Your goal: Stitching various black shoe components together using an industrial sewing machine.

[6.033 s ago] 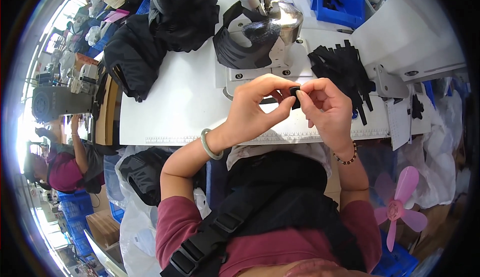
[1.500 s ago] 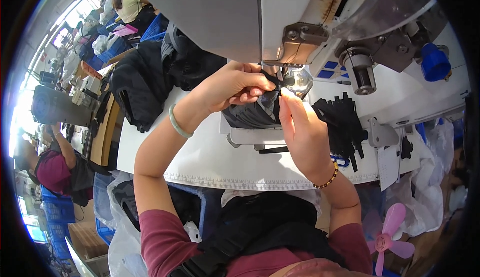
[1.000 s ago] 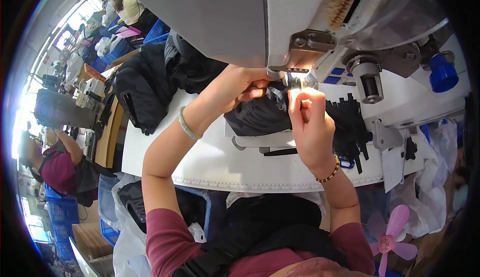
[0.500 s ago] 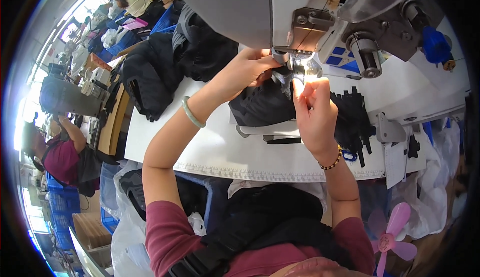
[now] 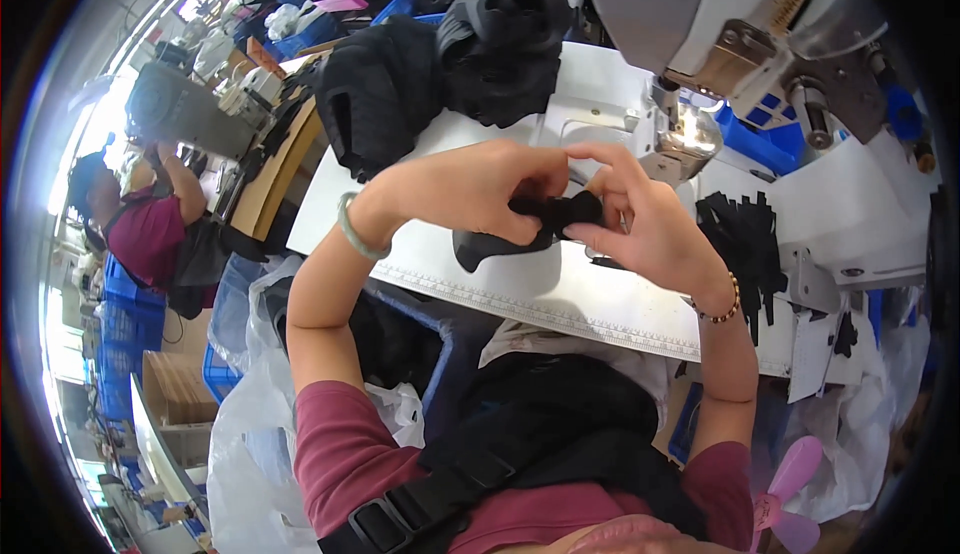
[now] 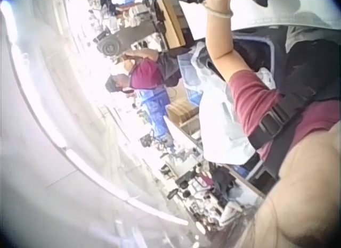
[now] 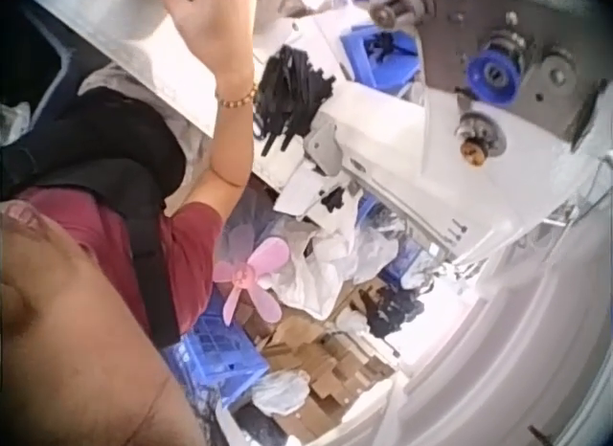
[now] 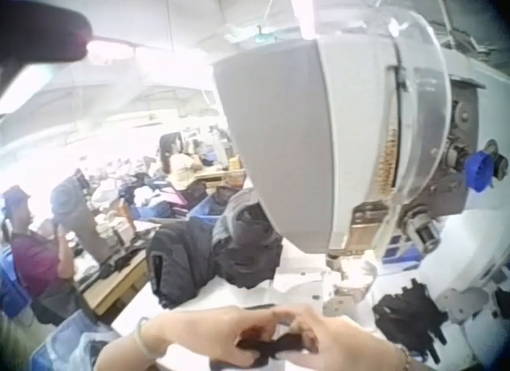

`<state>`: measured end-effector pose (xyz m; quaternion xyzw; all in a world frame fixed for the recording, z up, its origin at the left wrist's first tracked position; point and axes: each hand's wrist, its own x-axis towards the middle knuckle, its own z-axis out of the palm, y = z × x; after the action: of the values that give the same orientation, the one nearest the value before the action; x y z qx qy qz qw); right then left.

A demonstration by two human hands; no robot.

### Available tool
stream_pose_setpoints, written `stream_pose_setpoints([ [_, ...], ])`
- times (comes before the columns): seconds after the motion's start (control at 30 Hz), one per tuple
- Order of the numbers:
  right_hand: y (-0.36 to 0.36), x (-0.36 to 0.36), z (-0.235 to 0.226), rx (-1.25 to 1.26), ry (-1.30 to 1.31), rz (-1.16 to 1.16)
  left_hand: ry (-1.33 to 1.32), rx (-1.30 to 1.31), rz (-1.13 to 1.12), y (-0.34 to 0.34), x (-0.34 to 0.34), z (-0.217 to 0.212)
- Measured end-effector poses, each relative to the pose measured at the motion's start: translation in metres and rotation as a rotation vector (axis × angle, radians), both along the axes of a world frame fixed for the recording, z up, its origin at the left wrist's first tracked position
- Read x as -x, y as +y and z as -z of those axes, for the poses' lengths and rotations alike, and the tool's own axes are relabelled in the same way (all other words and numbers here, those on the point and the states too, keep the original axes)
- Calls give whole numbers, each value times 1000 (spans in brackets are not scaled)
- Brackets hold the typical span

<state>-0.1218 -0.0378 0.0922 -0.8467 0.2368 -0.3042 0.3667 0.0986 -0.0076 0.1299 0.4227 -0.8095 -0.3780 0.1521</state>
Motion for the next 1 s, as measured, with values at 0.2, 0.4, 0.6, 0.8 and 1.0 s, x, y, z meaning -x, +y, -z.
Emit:
stream_pose_setpoints([
  [0.2, -5, -21, 8, -507, -31, -96, 149, 222, -363, 27, -6, 11],
  [0.4, 5, -33, 21, 361, -321, 86, 387, 163, -426, 27, -4, 31],
  [0.6, 16, -20, 47, 866, -241, 83, 696, 135, -438, 19, 1, 42],
  [0.8, 13, -19, 54, 1108, -243, 78, 875, -2, -499, 17, 2, 51],
  [1.0, 13, -16, 55, 1110, -232, 52, 954, -48, -491, 18, 2, 53],
])
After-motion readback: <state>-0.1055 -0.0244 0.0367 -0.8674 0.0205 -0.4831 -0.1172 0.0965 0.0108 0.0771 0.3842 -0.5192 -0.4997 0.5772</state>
